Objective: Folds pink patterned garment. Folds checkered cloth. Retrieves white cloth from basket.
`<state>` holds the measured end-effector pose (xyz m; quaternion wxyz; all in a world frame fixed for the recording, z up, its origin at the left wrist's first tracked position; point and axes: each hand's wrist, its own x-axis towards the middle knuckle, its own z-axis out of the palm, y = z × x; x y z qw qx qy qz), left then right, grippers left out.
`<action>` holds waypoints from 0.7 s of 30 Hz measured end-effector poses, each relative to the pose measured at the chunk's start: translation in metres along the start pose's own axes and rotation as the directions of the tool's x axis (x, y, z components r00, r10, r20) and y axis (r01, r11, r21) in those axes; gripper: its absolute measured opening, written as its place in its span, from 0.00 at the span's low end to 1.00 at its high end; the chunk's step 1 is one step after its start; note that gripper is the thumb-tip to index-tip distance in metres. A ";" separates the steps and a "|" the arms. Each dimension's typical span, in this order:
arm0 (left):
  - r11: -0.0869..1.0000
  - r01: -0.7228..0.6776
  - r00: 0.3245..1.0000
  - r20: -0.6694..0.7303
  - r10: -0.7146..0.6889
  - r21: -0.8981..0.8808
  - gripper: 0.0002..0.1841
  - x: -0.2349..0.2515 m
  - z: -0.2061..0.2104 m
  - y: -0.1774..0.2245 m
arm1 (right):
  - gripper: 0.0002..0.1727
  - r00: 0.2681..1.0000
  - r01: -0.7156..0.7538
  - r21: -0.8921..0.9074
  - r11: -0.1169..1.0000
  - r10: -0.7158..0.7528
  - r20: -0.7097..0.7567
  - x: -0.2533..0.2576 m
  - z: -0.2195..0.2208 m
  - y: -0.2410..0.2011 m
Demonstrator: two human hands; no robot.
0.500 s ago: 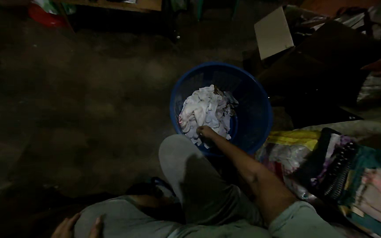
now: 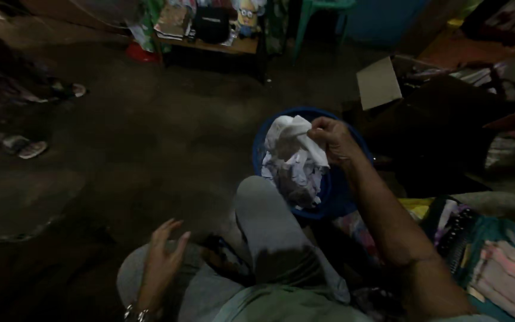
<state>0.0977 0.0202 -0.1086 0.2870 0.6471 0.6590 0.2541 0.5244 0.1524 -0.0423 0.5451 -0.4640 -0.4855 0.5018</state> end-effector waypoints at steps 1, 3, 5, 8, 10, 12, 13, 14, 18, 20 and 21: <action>0.997 -0.028 0.999 0.041 0.032 -0.077 0.23 0.003 0.006 0.020 | 0.06 0.999 0.036 0.004 0.999 -0.036 0.039 -0.004 0.010 -0.019; 0.977 -0.098 0.987 0.106 0.119 -0.187 0.23 0.010 0.016 0.055 | 0.09 0.986 0.121 -0.001 0.993 -0.120 0.116 -0.011 0.031 -0.053; 0.954 -0.167 0.972 0.119 0.201 -0.250 0.26 0.015 0.022 0.085 | 0.10 0.960 0.195 -0.007 0.981 -0.189 0.207 -0.019 0.052 -0.081; 0.922 -0.238 0.963 0.050 0.266 -0.306 0.35 0.015 0.025 0.120 | 0.13 0.910 0.272 0.005 0.962 -0.259 0.323 -0.034 0.082 -0.114; 0.909 -0.251 0.962 0.015 0.272 -0.332 0.44 0.010 0.024 0.135 | 0.13 0.896 0.293 0.023 0.956 -0.282 0.344 -0.049 0.103 -0.133; 0.914 -0.224 0.968 0.031 0.249 -0.339 0.53 0.005 0.017 0.148 | 0.13 0.887 0.297 0.057 0.953 -0.298 0.352 -0.068 0.125 -0.148; 0.904 -0.214 0.969 0.035 0.244 -0.369 0.57 0.001 0.012 0.154 | 0.14 0.878 0.309 0.068 0.949 -0.312 0.363 -0.077 0.135 -0.154; 0.880 -0.222 0.965 0.032 0.259 -0.421 0.59 -0.005 0.006 0.157 | 0.15 0.866 0.327 0.067 0.943 -0.327 0.378 -0.086 0.144 -0.159; 0.755 -0.318 0.931 -0.038 0.363 -0.573 0.35 -0.028 -0.009 0.164 | 0.09 0.841 0.355 0.048 0.934 -0.341 0.419 -0.111 0.182 -0.165; 0.831 -0.446 0.895 -0.150 0.420 -0.332 0.20 -0.038 -0.013 0.165 | 0.07 0.792 0.371 0.098 0.923 -0.370 0.486 -0.113 0.198 -0.164; 0.802 -0.594 0.780 -0.290 0.554 -0.063 0.14 -0.039 -0.008 0.159 | 0.08 0.742 0.386 0.129 0.914 -0.390 0.545 -0.111 0.204 -0.162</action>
